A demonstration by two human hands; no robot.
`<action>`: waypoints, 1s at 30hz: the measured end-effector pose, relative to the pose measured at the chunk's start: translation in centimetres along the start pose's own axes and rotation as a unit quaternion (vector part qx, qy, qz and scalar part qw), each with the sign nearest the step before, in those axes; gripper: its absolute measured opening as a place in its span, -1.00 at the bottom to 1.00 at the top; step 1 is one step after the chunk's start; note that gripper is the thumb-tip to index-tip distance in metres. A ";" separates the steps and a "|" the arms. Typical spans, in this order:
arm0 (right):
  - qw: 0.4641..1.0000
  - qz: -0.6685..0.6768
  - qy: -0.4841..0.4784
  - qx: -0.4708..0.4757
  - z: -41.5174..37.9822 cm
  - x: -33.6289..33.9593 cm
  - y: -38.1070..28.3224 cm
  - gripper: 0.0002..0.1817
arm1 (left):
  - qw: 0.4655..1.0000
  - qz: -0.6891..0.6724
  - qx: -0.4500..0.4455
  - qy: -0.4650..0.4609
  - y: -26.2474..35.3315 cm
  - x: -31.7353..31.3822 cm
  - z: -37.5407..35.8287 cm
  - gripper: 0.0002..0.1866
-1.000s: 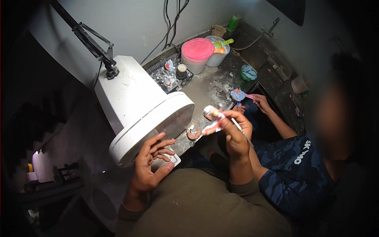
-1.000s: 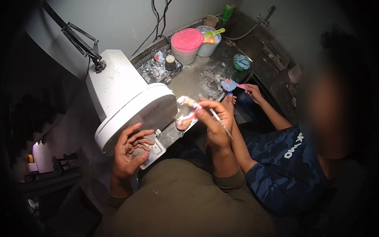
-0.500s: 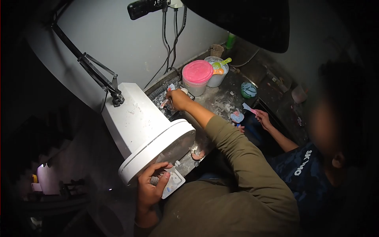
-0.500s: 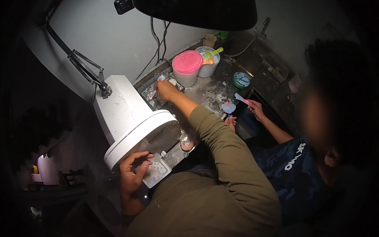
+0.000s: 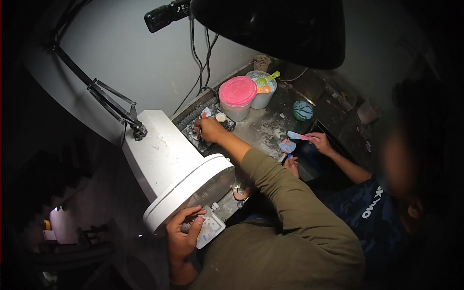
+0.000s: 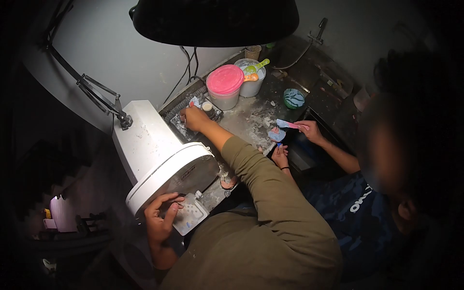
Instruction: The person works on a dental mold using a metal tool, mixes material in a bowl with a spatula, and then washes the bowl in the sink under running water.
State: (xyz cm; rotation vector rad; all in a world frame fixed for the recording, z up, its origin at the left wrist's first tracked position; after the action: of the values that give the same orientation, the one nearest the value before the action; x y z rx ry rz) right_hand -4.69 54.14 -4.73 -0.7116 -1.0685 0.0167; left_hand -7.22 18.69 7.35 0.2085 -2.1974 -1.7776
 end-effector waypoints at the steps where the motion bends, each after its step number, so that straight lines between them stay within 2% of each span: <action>1: 0.995 0.055 0.083 0.015 -0.7 0.3 -0.6 -0.87 | 1.000 0.003 -0.001 -0.003 0.0 0.1 -0.2 -0.74; 2: 0.977 0.111 0.175 0.050 -1.7 0.8 -1.0 -0.86 | 1.000 0.008 -0.005 -0.002 0.1 0.0 -0.1 -0.74; 3: 0.977 0.109 0.177 0.047 -2.9 0.8 -1.2 -0.86 | 1.000 0.012 -0.010 -0.001 0.1 0.0 -0.1 -0.74; 5: 0.939 0.147 0.310 0.018 -6.8 4.0 -3.7 -0.84 | 1.000 0.008 -0.011 -0.009 -0.1 0.1 0.0 -0.75; 6: 0.934 0.169 0.313 -0.029 -8.6 5.5 -5.3 -0.84 | 1.000 0.003 -0.013 -0.012 -0.2 0.2 0.1 -0.75; 7: 0.933 0.165 0.317 -0.032 -10.0 5.3 -5.1 -0.84 | 1.000 0.004 -0.014 -0.017 -0.3 0.1 0.1 -0.75; 9: 0.916 0.115 0.385 -0.001 -12.9 4.8 -4.5 -0.81 | 1.000 -0.014 -0.011 -0.016 -0.5 0.2 0.2 -0.77; 15: 0.914 0.111 0.383 -0.071 -19.9 4.4 -6.9 -0.81 | 0.998 -0.016 -0.032 -0.051 -0.8 0.4 0.4 -0.80; 19: 0.910 0.042 0.404 -0.090 -24.1 3.9 -9.8 -0.85 | 0.996 -0.033 -0.030 -0.077 0.0 0.9 -0.2 -0.81; 22: 0.912 0.008 0.405 -0.068 -27.7 2.6 -11.0 -0.88 | 0.990 -0.045 -0.123 -0.050 1.9 2.1 -1.7 -0.79; 23: 0.911 0.006 0.405 -0.071 -29.0 2.1 -11.4 -0.88 | 0.990 -0.046 -0.122 -0.053 2.0 2.6 -1.9 -0.79; 25: 0.913 0.022 0.381 -0.142 -31.6 1.0 -11.8 -0.88 | 0.960 -0.055 -0.271 -0.046 3.4 4.2 -2.5 -0.75; 27: 0.914 0.011 0.379 -0.145 -34.2 -0.3 -12.1 -0.87 | 0.954 -0.068 -0.290 -0.028 4.6 5.5 -2.6 -0.71; 29: 0.923 0.005 0.350 -0.158 -36.6 -1.7 -12.3 -0.87 | 0.900 0.071 -0.427 0.046 6.1 6.6 -2.3 -0.66; 30: 0.929 -0.011 0.336 -0.154 -37.7 -2.4 -12.7 -0.87 | 0.900 0.069 -0.427 0.046 6.5 6.4 -1.6 -0.66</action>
State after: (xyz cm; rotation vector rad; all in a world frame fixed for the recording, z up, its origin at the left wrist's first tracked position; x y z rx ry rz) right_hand 20.38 23.72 -10.44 -0.9000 -0.4164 -0.3986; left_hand -12.20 16.70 14.91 -0.0667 -1.1543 -2.3761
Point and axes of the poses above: each hand's wrist, its own z-axis towards the middle knuckle, its own x-axis out of the back of the hand, y = z × x, the point moved 4 cm from there along z, towards the middle knuckle, and after that the axes turned 13 degrees about x, right-handed, at the moved point
